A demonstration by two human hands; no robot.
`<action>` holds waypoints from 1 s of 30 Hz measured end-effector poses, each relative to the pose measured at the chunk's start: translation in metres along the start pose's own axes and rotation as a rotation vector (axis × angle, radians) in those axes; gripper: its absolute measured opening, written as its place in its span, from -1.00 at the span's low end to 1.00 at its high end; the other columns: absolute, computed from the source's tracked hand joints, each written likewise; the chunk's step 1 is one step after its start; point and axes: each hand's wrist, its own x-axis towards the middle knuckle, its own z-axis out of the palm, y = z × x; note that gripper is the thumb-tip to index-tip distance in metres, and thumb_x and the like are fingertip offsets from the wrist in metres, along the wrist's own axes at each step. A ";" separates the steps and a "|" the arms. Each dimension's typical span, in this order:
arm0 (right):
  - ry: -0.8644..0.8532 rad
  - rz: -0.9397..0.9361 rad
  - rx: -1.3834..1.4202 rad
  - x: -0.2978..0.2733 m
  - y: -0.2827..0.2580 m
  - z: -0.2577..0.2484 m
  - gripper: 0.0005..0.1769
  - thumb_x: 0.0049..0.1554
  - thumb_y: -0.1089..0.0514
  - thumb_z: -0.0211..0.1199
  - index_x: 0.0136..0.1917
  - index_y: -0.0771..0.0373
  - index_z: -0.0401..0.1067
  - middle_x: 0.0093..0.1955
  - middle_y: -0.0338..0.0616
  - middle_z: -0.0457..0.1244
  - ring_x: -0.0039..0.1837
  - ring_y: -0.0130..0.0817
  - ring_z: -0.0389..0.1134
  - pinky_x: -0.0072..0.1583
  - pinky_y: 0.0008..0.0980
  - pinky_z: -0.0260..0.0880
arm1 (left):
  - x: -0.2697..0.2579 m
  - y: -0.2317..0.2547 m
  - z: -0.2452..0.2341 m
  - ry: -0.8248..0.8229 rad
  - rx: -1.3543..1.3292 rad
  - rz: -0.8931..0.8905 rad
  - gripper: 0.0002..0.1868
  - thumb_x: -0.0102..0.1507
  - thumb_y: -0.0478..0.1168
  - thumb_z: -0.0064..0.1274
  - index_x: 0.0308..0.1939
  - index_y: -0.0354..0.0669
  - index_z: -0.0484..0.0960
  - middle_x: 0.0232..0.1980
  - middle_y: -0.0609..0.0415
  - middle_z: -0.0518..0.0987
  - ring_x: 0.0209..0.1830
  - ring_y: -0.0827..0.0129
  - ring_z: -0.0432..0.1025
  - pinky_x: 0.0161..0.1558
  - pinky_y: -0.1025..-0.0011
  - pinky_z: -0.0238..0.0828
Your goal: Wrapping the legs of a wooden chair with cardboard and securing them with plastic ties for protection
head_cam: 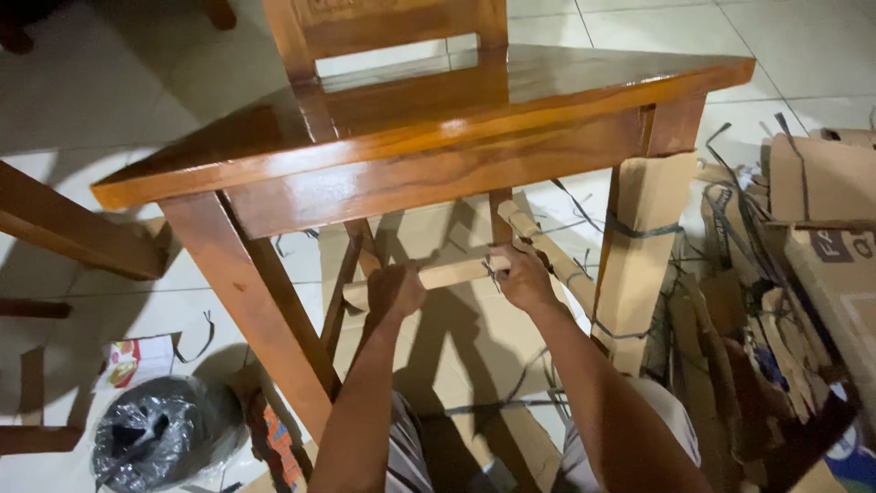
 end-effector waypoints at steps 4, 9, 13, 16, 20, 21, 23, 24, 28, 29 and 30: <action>-0.048 0.085 0.072 -0.007 -0.010 -0.009 -0.44 0.13 0.05 0.23 0.39 -0.34 0.39 0.20 0.09 0.39 0.25 0.15 0.40 0.30 0.07 0.41 | -0.007 0.014 -0.029 -0.074 -0.032 -0.016 -0.75 0.15 -0.13 0.04 -0.24 -0.10 0.77 -0.34 -0.08 0.72 -0.24 -0.01 0.65 -0.19 0.13 0.54; 0.116 0.123 0.287 -0.045 -0.036 -0.001 -0.43 0.16 0.16 0.24 0.44 -0.09 0.37 0.27 0.27 0.33 0.20 0.21 0.43 0.28 0.23 0.39 | -0.012 0.016 -0.021 -0.051 0.034 -0.023 -0.68 0.17 -0.12 -0.02 -0.11 -0.09 0.76 -0.25 -0.10 0.74 -0.10 -0.04 0.65 -0.09 0.06 0.56; 0.744 0.262 0.307 -0.102 -0.028 0.066 -0.83 0.23 0.17 0.22 0.07 0.24 0.50 0.02 0.20 0.36 0.13 0.20 0.39 0.13 0.09 0.42 | -0.019 0.021 -0.022 -0.042 0.061 -0.020 -0.63 0.22 -0.11 -0.12 -0.06 -0.09 0.75 -0.17 -0.13 0.73 -0.02 -0.04 0.64 0.01 0.05 0.54; 0.441 0.549 0.190 -0.144 0.002 0.122 -0.61 0.26 0.01 0.15 0.18 0.36 0.44 0.11 0.28 0.32 0.23 0.20 0.36 0.22 0.10 0.36 | -0.022 0.024 -0.027 -0.027 0.055 -0.019 -0.64 0.24 -0.15 -0.11 -0.04 -0.13 0.74 -0.14 -0.16 0.73 -0.02 -0.05 0.64 0.03 0.06 0.53; -0.045 1.129 0.399 -0.188 0.027 0.185 -0.35 0.23 -0.25 -0.12 0.39 0.20 0.27 0.35 0.18 0.25 0.41 0.20 0.31 0.41 0.16 0.24 | -0.026 0.020 -0.025 0.033 -0.025 0.034 -0.62 0.16 -0.15 0.07 0.04 -0.15 0.67 -0.15 -0.20 0.72 -0.02 -0.10 0.63 0.01 -0.02 0.53; -0.047 1.126 0.398 -0.190 0.012 0.175 -0.35 0.23 -0.25 -0.12 0.39 0.20 0.27 0.35 0.18 0.25 0.41 0.20 0.31 0.41 0.16 0.24 | -0.018 0.013 -0.008 0.034 -0.025 0.031 -0.62 0.16 -0.15 0.07 0.04 -0.15 0.67 -0.15 -0.20 0.72 -0.02 -0.10 0.63 0.01 -0.02 0.53; -0.074 0.926 0.233 -0.193 -0.019 0.153 -0.41 0.19 -0.21 0.13 0.32 0.20 0.31 0.36 0.01 0.20 0.33 0.12 0.35 0.25 0.17 0.43 | -0.004 -0.001 0.025 0.243 0.086 0.069 -0.63 0.02 -0.08 0.22 -0.09 0.00 0.73 -0.34 -0.02 0.70 -0.37 -0.03 0.59 -0.34 0.09 0.48; -0.077 0.921 0.230 -0.193 -0.015 0.161 -0.41 0.19 -0.21 0.13 0.32 0.20 0.31 0.36 0.01 0.20 0.33 0.12 0.35 0.25 0.17 0.43 | -0.006 0.000 0.024 0.245 0.086 0.063 -0.63 0.02 -0.08 0.22 -0.09 0.00 0.73 -0.34 -0.02 0.70 -0.37 -0.03 0.59 -0.34 0.09 0.48; 0.113 1.005 0.127 -0.195 0.030 0.213 -0.28 -0.04 -0.21 0.38 0.36 -0.03 0.39 0.33 -0.09 0.32 0.30 0.03 0.41 0.16 0.05 0.51 | -0.005 -0.005 0.030 0.416 0.023 0.140 -0.55 -0.07 -0.26 0.10 -0.09 0.02 0.78 -0.47 0.01 0.67 -0.48 0.05 0.57 -0.45 0.14 0.45; 0.110 0.995 0.133 -0.202 0.048 0.233 -0.13 -0.11 -0.31 0.47 0.42 -0.16 0.31 0.40 -0.18 0.28 0.34 -0.04 0.39 0.22 -0.02 0.51 | -0.004 -0.008 0.036 0.433 0.022 0.167 -0.59 -0.13 -0.24 0.11 -0.18 -0.09 0.76 -0.45 -0.01 0.67 -0.45 0.02 0.57 -0.44 0.14 0.42; 0.110 0.989 0.132 -0.207 0.076 0.264 -0.13 -0.11 -0.31 0.47 0.42 -0.16 0.31 0.40 -0.18 0.28 0.34 -0.04 0.39 0.22 -0.02 0.51 | -0.006 -0.006 0.033 0.437 0.022 0.163 -0.59 -0.13 -0.24 0.11 -0.18 -0.09 0.76 -0.45 -0.01 0.67 -0.45 0.02 0.57 -0.44 0.14 0.42</action>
